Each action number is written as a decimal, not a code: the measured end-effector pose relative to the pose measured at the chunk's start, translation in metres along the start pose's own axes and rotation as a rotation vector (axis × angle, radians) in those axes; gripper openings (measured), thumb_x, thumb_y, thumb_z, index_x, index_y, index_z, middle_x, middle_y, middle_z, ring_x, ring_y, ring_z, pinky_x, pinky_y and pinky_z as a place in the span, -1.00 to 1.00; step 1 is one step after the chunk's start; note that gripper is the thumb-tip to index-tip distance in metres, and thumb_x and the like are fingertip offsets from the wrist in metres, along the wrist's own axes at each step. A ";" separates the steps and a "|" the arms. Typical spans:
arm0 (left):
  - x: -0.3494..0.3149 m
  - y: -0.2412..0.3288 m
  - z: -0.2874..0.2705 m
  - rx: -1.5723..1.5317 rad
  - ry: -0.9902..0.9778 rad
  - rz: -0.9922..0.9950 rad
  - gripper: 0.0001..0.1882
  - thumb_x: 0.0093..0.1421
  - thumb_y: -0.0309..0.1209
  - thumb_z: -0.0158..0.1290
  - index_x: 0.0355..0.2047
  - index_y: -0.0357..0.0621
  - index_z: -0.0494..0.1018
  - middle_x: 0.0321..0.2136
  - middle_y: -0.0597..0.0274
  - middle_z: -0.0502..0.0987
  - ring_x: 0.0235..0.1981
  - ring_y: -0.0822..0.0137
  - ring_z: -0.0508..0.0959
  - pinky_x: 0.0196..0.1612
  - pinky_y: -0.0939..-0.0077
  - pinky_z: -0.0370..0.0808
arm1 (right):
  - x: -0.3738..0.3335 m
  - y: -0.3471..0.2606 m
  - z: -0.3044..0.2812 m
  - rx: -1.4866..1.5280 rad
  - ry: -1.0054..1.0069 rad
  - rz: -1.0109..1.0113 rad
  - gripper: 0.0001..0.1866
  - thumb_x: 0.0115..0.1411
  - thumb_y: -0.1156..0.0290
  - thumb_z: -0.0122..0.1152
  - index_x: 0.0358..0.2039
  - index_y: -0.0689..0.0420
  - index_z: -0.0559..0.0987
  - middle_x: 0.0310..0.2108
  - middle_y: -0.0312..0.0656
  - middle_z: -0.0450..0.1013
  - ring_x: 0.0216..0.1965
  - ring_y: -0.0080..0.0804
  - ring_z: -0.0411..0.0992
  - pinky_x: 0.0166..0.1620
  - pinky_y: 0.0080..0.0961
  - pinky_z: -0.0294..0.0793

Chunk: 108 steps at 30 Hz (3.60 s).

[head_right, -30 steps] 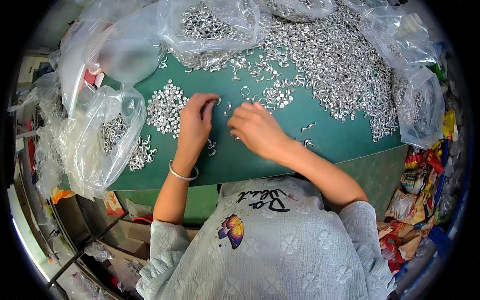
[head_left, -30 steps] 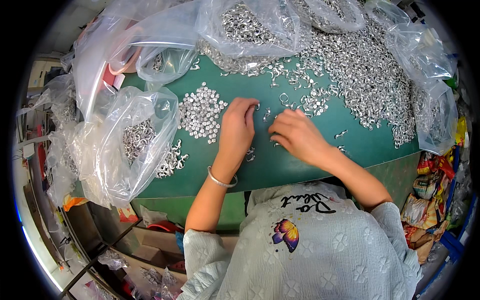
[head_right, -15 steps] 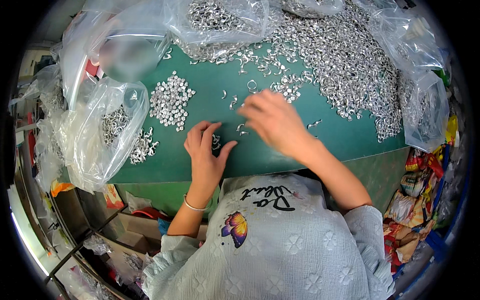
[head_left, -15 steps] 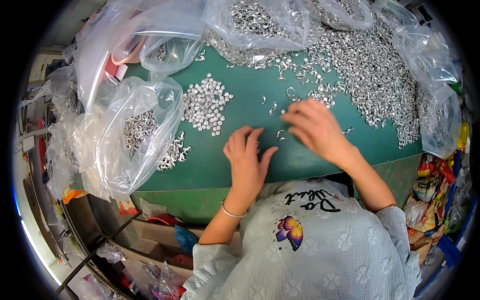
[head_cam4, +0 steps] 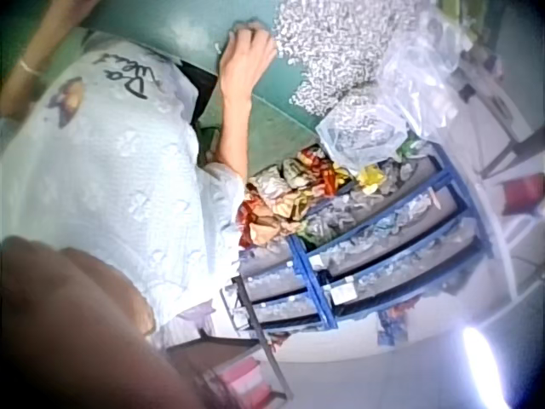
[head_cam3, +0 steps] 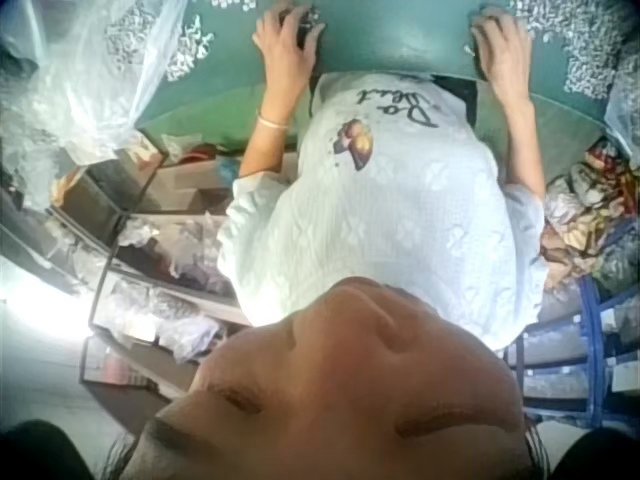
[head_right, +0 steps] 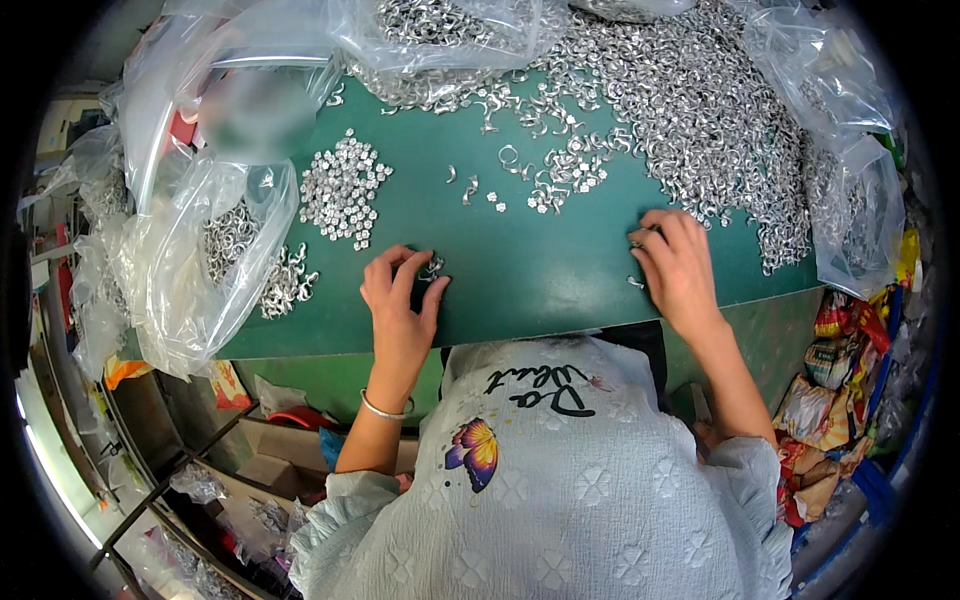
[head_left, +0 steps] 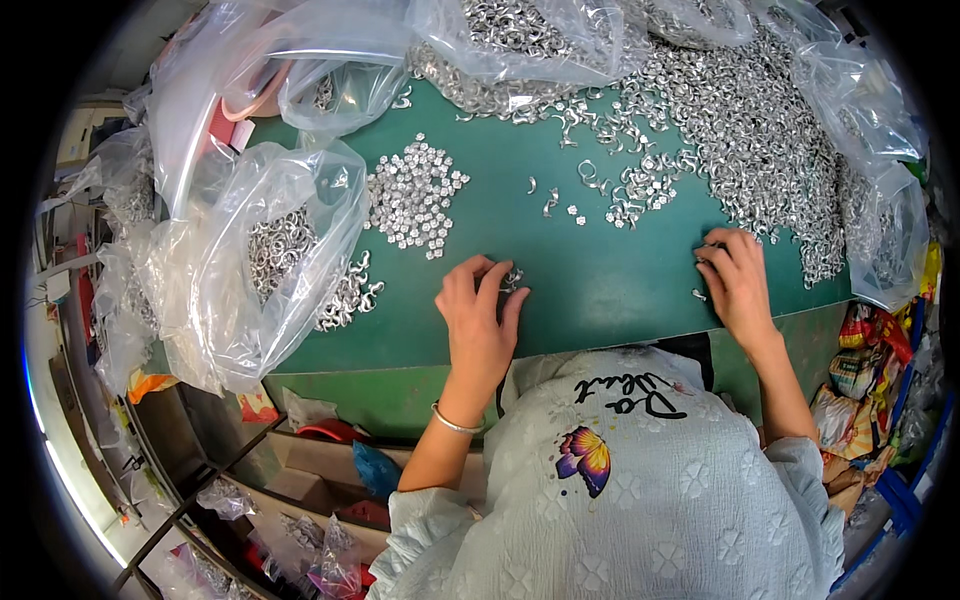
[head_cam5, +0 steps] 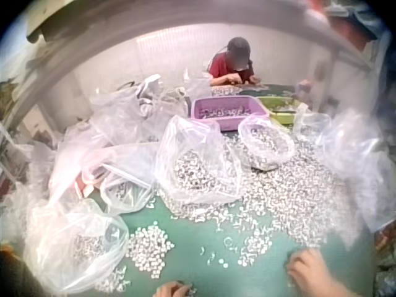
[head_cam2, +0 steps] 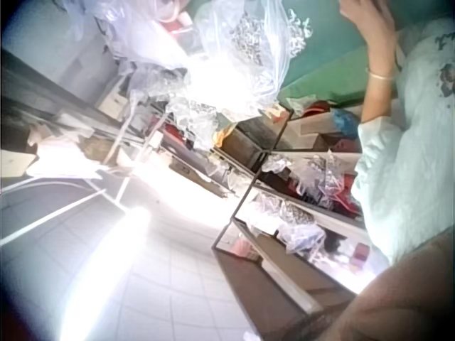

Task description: The person sorts small silver star-shaped decorative items by hand, moving them from one pile to another and into a small plastic bowl on a work table.

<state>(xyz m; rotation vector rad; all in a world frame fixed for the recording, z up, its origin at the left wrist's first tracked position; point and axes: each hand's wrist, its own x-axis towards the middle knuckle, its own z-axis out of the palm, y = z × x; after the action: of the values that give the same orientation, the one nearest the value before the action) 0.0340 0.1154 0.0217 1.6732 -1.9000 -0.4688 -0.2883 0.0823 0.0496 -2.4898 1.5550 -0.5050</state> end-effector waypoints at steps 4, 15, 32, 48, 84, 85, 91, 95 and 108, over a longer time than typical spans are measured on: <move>0.005 0.003 -0.006 -0.030 0.008 -0.020 -0.47 0.02 -0.46 0.25 0.03 -0.18 0.38 -0.06 0.08 0.37 -0.03 0.08 0.36 -0.02 0.22 0.24 | 0.007 0.002 -0.001 0.217 0.058 0.090 -0.73 -0.01 0.52 0.32 -0.25 0.19 0.53 -0.14 -0.13 0.41 -0.08 -0.13 0.36 -0.01 -0.28 0.31; 0.070 0.033 0.018 0.031 -0.036 0.086 -0.42 0.08 -0.57 0.14 0.15 -0.21 0.29 0.05 0.00 0.34 0.06 -0.01 0.34 0.10 0.16 0.27 | 0.052 -0.030 0.035 0.218 -0.227 -0.163 -0.48 0.08 0.41 0.27 0.10 0.00 0.47 0.22 -0.22 0.27 0.31 -0.12 0.12 0.33 -0.04 -0.02; 0.072 0.042 0.022 -0.041 0.030 0.014 -0.62 0.09 -0.68 0.08 -0.04 -0.25 0.44 -0.10 0.01 0.41 -0.08 0.01 0.42 0.01 0.26 0.37 | 0.103 -0.040 0.059 0.136 0.135 -0.088 -0.84 0.00 0.44 0.32 -0.39 0.13 0.54 -0.37 -0.24 0.39 -0.24 -0.25 0.34 -0.15 -0.33 0.26; 0.067 0.010 -0.009 -0.023 -0.274 0.206 -0.66 0.03 -0.73 0.01 -0.14 -0.26 0.46 -0.14 0.05 0.41 -0.12 0.03 0.40 -0.03 0.24 0.36 | 0.062 -0.081 0.048 0.268 0.007 -0.157 -0.84 0.01 0.43 0.27 -0.37 0.13 0.53 -0.35 -0.23 0.39 -0.22 -0.30 0.32 -0.15 -0.38 0.27; 0.012 0.029 0.013 0.053 0.042 0.059 -0.74 0.12 -0.64 0.06 -0.15 -0.21 0.44 -0.04 0.03 0.38 0.01 -0.02 0.39 0.23 -0.15 0.12 | 0.031 -0.023 0.009 0.178 -0.116 0.075 -0.87 0.04 0.53 0.27 -0.39 0.17 0.49 -0.38 -0.19 0.35 -0.24 -0.19 0.32 -0.16 -0.31 0.29; 0.015 0.036 0.016 0.037 0.027 0.080 -0.72 0.11 -0.64 0.07 -0.14 -0.21 0.44 -0.02 0.03 0.37 0.02 -0.02 0.39 0.22 -0.15 0.13 | 0.030 -0.020 0.002 0.219 -0.166 0.082 -0.84 0.03 0.54 0.27 -0.36 0.18 0.49 -0.32 -0.18 0.37 -0.21 -0.18 0.33 -0.14 -0.32 0.30; 0.043 0.079 0.053 0.058 -0.159 0.278 -0.70 0.09 -0.53 0.13 -0.12 -0.16 0.45 0.00 0.10 0.35 0.04 0.02 0.33 0.06 0.07 0.23 | 0.068 -0.005 0.027 -0.033 0.177 0.094 -0.83 0.05 0.50 0.22 -0.30 0.17 0.54 -0.27 -0.22 0.39 -0.19 -0.23 0.33 -0.14 -0.35 0.31; 0.061 0.062 0.060 0.113 -0.146 0.261 -0.74 0.10 -0.53 0.11 -0.17 -0.14 0.43 -0.10 0.13 0.34 -0.02 0.04 0.33 -0.02 0.15 0.22 | 0.053 0.003 0.028 0.028 0.097 0.022 -0.84 0.04 0.51 0.20 -0.31 0.17 0.56 -0.28 -0.23 0.40 -0.18 -0.25 0.34 -0.13 -0.35 0.31; 0.077 0.051 0.056 0.155 -0.076 0.316 -0.66 0.11 -0.54 0.10 -0.07 -0.16 0.43 -0.03 0.10 0.37 0.03 0.02 0.36 0.09 0.10 0.21 | 0.035 0.001 0.010 0.190 0.033 0.086 -0.79 0.02 0.53 0.27 -0.28 0.18 0.53 -0.27 -0.17 0.42 -0.19 -0.17 0.38 -0.13 -0.30 0.36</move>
<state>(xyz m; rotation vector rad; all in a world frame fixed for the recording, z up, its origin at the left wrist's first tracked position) -0.0458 0.0424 0.0222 1.4249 -2.2567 -0.2674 -0.2712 0.0508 0.0466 -2.2748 1.5400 -0.6512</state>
